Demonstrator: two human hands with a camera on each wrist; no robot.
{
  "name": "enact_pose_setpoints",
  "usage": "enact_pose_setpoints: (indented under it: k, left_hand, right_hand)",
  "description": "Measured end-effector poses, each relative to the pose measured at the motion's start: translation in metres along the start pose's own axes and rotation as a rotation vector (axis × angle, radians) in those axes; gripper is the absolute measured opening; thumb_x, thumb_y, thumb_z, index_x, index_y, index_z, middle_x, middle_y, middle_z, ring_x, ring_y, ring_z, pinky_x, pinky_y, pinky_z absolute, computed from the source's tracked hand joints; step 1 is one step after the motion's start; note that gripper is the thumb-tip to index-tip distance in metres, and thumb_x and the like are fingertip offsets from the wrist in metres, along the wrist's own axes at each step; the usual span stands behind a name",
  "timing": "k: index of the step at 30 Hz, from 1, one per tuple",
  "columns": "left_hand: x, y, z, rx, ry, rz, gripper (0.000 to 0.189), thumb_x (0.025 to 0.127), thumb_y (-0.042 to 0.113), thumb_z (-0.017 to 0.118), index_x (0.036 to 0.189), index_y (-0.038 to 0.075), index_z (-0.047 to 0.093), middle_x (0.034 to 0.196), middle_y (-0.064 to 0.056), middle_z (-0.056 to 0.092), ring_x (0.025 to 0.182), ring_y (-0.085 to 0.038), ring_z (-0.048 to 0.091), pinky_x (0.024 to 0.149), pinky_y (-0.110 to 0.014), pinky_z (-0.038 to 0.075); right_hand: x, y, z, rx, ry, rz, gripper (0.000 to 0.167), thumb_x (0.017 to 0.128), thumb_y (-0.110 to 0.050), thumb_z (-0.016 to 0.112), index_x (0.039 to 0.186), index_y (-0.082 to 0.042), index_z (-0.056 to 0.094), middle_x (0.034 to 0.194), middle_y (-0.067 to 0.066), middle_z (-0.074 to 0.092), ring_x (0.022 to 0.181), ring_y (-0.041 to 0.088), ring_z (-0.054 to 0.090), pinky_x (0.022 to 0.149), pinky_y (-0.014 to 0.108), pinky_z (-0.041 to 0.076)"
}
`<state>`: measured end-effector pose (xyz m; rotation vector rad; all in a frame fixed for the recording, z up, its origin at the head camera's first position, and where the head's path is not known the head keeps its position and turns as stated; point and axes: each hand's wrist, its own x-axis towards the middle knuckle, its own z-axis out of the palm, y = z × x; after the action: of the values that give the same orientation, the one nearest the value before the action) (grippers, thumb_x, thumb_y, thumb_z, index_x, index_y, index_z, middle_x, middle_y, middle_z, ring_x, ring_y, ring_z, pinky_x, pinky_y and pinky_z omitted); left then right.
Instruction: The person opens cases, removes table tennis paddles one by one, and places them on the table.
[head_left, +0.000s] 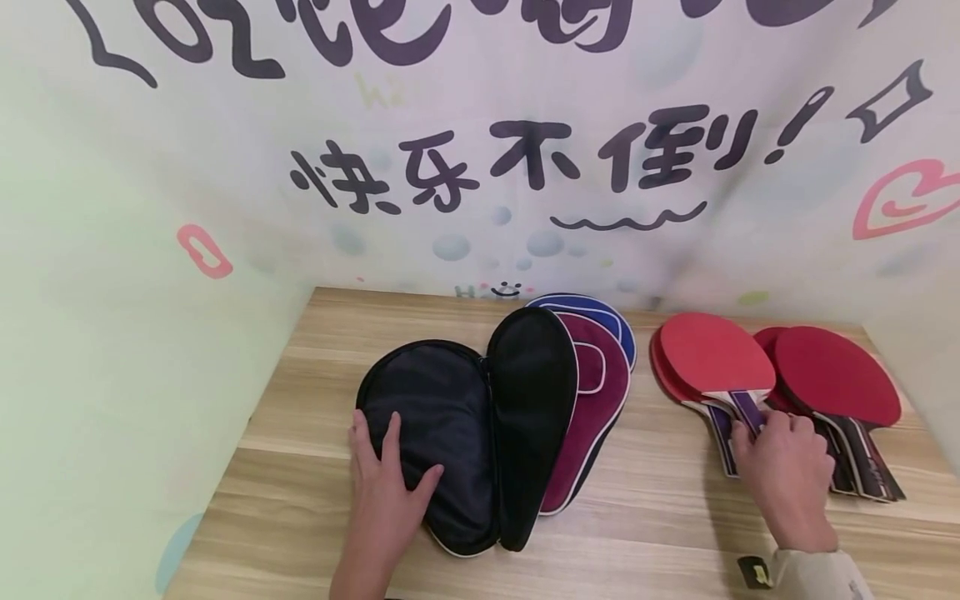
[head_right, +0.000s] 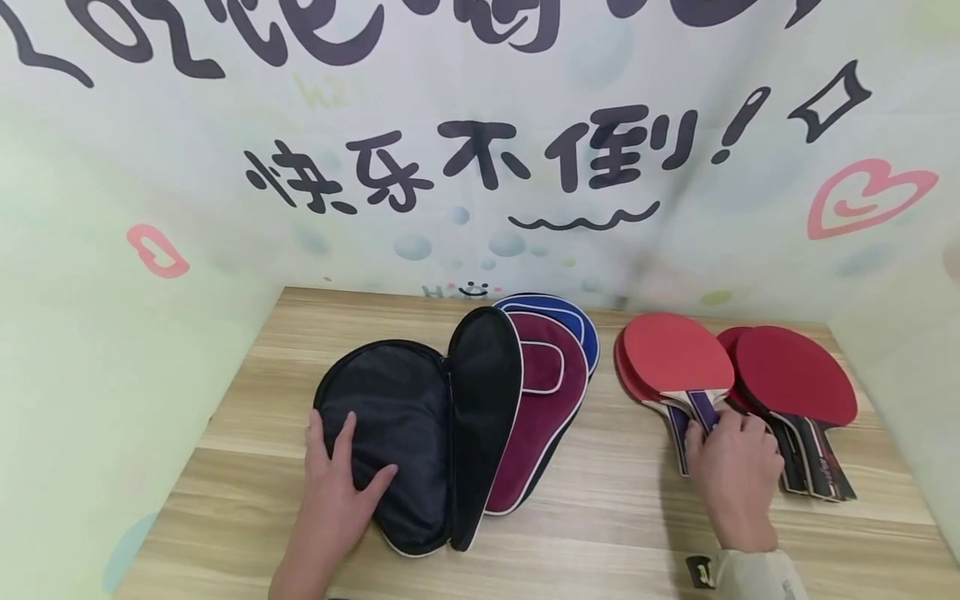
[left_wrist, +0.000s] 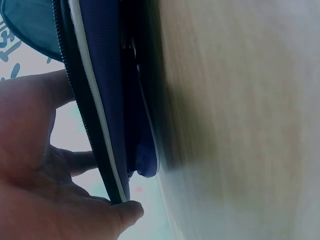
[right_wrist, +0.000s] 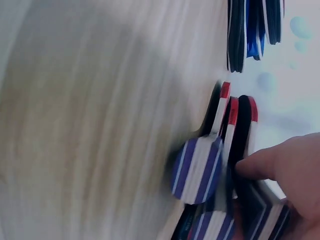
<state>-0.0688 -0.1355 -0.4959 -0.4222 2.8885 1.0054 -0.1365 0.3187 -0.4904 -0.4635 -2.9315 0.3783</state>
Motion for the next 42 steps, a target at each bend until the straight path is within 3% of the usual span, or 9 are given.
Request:
enact_pose_setpoints:
  k: [7, 10, 13, 18, 24, 29, 33, 37, 42]
  left_hand:
    - [-0.001, 0.002, 0.001, 0.006, 0.005, 0.007, 0.096, 0.090, 0.040, 0.077, 0.164, 0.016, 0.021, 0.170, -0.016, -0.021, 0.159, -0.045, -0.009, 0.119, -0.065, 0.030]
    - [-0.002, 0.002, 0.001, 0.009, 0.003, 0.008, 0.096, 0.090, 0.041, 0.076, 0.164, 0.016, 0.020, 0.170, -0.015, -0.022, 0.159, -0.044, -0.011, 0.120, -0.064, 0.029]
    - [-0.003, 0.002, 0.001, 0.005, 0.011, 0.012, 0.095, 0.091, 0.042, 0.075, 0.164, 0.016, 0.020, 0.170, -0.015, -0.022, 0.159, -0.045, -0.011, 0.120, -0.065, 0.029]
    - [-0.004, 0.002, 0.002, 0.004, 0.023, 0.002, 0.093, 0.092, 0.041, 0.075, 0.163, 0.015, 0.021, 0.171, -0.016, -0.020, 0.158, -0.046, -0.009, 0.120, -0.065, 0.028]
    - [-0.002, 0.004, 0.001, 0.002, 0.026, -0.013, 0.096, 0.092, 0.041, 0.075, 0.164, 0.016, 0.017, 0.171, -0.014, -0.021, 0.159, -0.045, -0.009, 0.121, -0.065, 0.027]
    - [-0.002, 0.006, 0.000, -0.013, 0.030, -0.010, 0.097, 0.092, 0.040, 0.075, 0.165, 0.016, 0.016, 0.171, -0.014, -0.021, 0.159, -0.043, -0.009, 0.121, -0.064, 0.027]
    - [-0.005, 0.006, -0.001, -0.028, 0.068, 0.032, 0.093, 0.092, 0.036, 0.075, 0.164, 0.016, 0.018, 0.172, -0.013, -0.018, 0.160, -0.041, -0.009, 0.122, -0.064, 0.027]
    - [-0.007, 0.007, 0.000, -0.073, 0.168, 0.137, 0.086, 0.092, 0.027, 0.075, 0.162, 0.018, 0.026, 0.173, -0.010, -0.009, 0.160, -0.039, -0.007, 0.122, -0.066, 0.025]
    - [-0.008, 0.010, 0.000, -0.121, 0.335, 0.326, 0.078, 0.088, 0.009, 0.076, 0.156, 0.016, 0.040, 0.173, -0.012, 0.006, 0.160, -0.043, 0.006, 0.121, -0.062, 0.029]
  right_hand:
    - [-0.005, -0.025, -0.012, 0.024, 0.032, -0.007, 0.049, 0.095, -0.022, 0.061, 0.118, 0.018, 0.045, 0.111, 0.047, 0.040, 0.101, 0.068, 0.038, 0.078, 0.076, 0.029]
    - [-0.007, -0.051, -0.019, 0.115, 0.191, -0.180, 0.046, 0.094, -0.018, 0.064, 0.122, 0.016, 0.051, 0.114, 0.045, 0.047, 0.103, 0.065, 0.042, 0.078, 0.074, 0.032]
    - [-0.006, -0.085, -0.029, 0.283, 0.239, -0.392, 0.040, 0.096, -0.014, 0.065, 0.125, 0.013, 0.058, 0.113, 0.037, 0.056, 0.102, 0.052, 0.050, 0.081, 0.063, 0.039]
    - [-0.005, -0.142, -0.052, 0.488, 0.026, -0.524, 0.039, 0.103, -0.020, 0.059, 0.135, 0.003, 0.058, 0.114, 0.019, 0.062, 0.101, 0.029, 0.058, 0.084, 0.039, 0.049]
    - [-0.010, -0.181, -0.062, 0.574, -0.182, -0.544, 0.049, 0.104, -0.033, 0.058, 0.146, -0.009, 0.051, 0.120, 0.011, 0.068, 0.099, 0.024, 0.067, 0.087, 0.045, 0.060]
    - [-0.012, -0.189, -0.054, 0.562, -0.181, -0.586, 0.049, 0.100, -0.026, 0.065, 0.145, -0.010, 0.052, 0.114, 0.010, 0.072, 0.091, 0.018, 0.069, 0.079, 0.029, 0.060]
    - [-0.008, -0.183, -0.047, 0.528, -0.143, -0.588, 0.045, 0.100, -0.017, 0.065, 0.143, -0.006, 0.054, 0.115, 0.014, 0.073, 0.089, 0.021, 0.068, 0.079, 0.035, 0.061]
    - [0.000, -0.170, -0.040, 0.497, -0.149, -0.545, 0.042, 0.101, -0.013, 0.061, 0.141, -0.003, 0.056, 0.116, 0.017, 0.073, 0.092, 0.026, 0.068, 0.084, 0.047, 0.061]
    - [0.010, -0.148, -0.027, 0.468, -0.178, -0.469, 0.038, 0.101, -0.010, 0.059, 0.138, 0.000, 0.059, 0.113, 0.020, 0.073, 0.092, 0.030, 0.068, 0.080, 0.044, 0.059]
